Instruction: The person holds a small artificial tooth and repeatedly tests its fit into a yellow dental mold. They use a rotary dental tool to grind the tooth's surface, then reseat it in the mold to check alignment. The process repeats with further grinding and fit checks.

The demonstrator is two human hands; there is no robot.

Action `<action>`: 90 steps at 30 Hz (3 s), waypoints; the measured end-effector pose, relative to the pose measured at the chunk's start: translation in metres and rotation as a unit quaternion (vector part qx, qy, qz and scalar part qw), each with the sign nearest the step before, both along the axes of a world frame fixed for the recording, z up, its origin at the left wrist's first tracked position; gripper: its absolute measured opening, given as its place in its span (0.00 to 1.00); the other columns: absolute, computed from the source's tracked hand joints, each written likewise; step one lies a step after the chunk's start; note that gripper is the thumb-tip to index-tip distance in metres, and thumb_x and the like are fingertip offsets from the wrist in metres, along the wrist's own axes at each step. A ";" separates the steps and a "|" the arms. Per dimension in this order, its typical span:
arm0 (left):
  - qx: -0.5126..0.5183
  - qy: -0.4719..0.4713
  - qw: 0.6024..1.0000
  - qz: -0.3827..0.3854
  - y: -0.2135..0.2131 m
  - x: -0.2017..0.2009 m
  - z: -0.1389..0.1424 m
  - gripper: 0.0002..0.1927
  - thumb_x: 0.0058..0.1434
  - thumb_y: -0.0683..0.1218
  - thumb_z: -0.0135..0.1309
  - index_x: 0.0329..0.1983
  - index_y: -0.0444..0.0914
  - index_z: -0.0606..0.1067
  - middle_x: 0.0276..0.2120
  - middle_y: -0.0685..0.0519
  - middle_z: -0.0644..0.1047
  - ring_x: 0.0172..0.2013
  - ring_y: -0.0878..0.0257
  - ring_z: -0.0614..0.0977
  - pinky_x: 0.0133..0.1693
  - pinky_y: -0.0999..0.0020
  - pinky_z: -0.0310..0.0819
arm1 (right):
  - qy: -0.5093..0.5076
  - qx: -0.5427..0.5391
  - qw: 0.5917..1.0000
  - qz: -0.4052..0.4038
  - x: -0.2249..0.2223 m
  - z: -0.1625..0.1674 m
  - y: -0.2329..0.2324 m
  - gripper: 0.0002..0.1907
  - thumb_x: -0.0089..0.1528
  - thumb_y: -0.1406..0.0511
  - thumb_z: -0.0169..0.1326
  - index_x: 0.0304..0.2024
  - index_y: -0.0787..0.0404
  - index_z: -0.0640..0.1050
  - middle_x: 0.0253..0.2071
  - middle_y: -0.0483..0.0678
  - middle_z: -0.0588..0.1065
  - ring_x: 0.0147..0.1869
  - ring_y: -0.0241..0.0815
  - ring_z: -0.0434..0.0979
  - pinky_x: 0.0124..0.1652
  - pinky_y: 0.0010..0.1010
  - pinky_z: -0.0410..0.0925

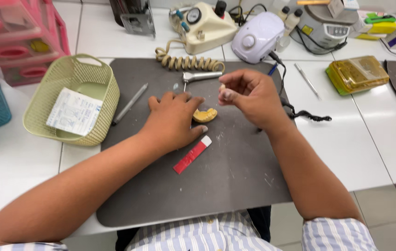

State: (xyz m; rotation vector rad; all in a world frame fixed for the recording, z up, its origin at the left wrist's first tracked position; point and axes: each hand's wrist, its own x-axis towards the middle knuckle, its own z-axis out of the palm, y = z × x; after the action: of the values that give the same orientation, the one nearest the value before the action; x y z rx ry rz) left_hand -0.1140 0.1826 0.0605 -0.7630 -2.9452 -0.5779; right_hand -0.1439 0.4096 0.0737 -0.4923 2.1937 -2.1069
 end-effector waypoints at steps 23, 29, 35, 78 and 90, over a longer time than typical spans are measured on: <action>0.660 -0.435 0.603 -0.108 -0.043 0.054 -0.002 0.36 0.56 0.32 0.54 0.71 0.31 0.62 0.67 0.43 0.70 0.62 0.57 0.76 0.64 0.59 0.72 | 0.035 -0.112 0.986 0.118 0.061 0.006 -0.014 0.12 0.69 0.71 0.58 0.53 0.72 0.77 0.50 0.53 0.76 0.52 0.42 0.81 0.50 0.36 0.80; 0.663 -0.428 0.592 -0.166 -0.054 0.058 -0.012 0.33 0.59 0.31 0.55 0.69 0.30 0.63 0.70 0.42 0.67 0.66 0.56 0.73 0.67 0.56 0.71 | 0.113 0.088 0.989 0.029 0.076 0.015 -0.031 0.12 0.64 0.69 0.61 0.49 0.70 0.81 0.43 0.52 0.79 0.43 0.38 0.81 0.41 0.26 0.77; 0.657 -0.408 0.613 -0.161 -0.049 0.069 -0.014 0.32 0.60 0.31 0.55 0.70 0.31 0.65 0.71 0.44 0.68 0.66 0.57 0.74 0.67 0.58 0.72 | 0.283 0.215 0.935 -0.011 0.081 0.021 -0.031 0.13 0.59 0.65 0.67 0.43 0.66 0.82 0.37 0.49 0.81 0.38 0.36 0.82 0.38 0.22 0.73; 0.343 0.075 0.903 -0.249 -0.051 0.081 0.010 0.37 0.55 0.34 0.64 0.69 0.35 0.67 0.48 0.51 0.82 0.48 0.59 0.84 0.58 0.61 0.79 | 0.248 0.145 0.954 0.086 0.094 0.015 -0.031 0.18 0.56 0.59 0.69 0.44 0.61 0.81 0.43 0.45 0.76 0.45 0.32 0.78 0.40 0.18 0.73; 0.509 -0.254 0.807 -0.162 -0.049 0.093 0.008 0.20 0.74 0.48 0.52 0.66 0.35 0.74 0.46 0.49 0.85 0.45 0.66 0.88 0.47 0.74 0.85 | 0.221 0.103 0.967 0.076 0.100 0.001 -0.031 0.23 0.58 0.51 0.67 0.39 0.62 0.78 0.41 0.47 0.75 0.40 0.30 0.77 0.37 0.18 0.72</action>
State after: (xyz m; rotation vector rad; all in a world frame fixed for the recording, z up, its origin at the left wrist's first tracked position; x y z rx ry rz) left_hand -0.0209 0.1336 0.0684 -1.0064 -2.1850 -2.4000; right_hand -0.0435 0.3785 0.0752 -1.1636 2.4610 -1.7966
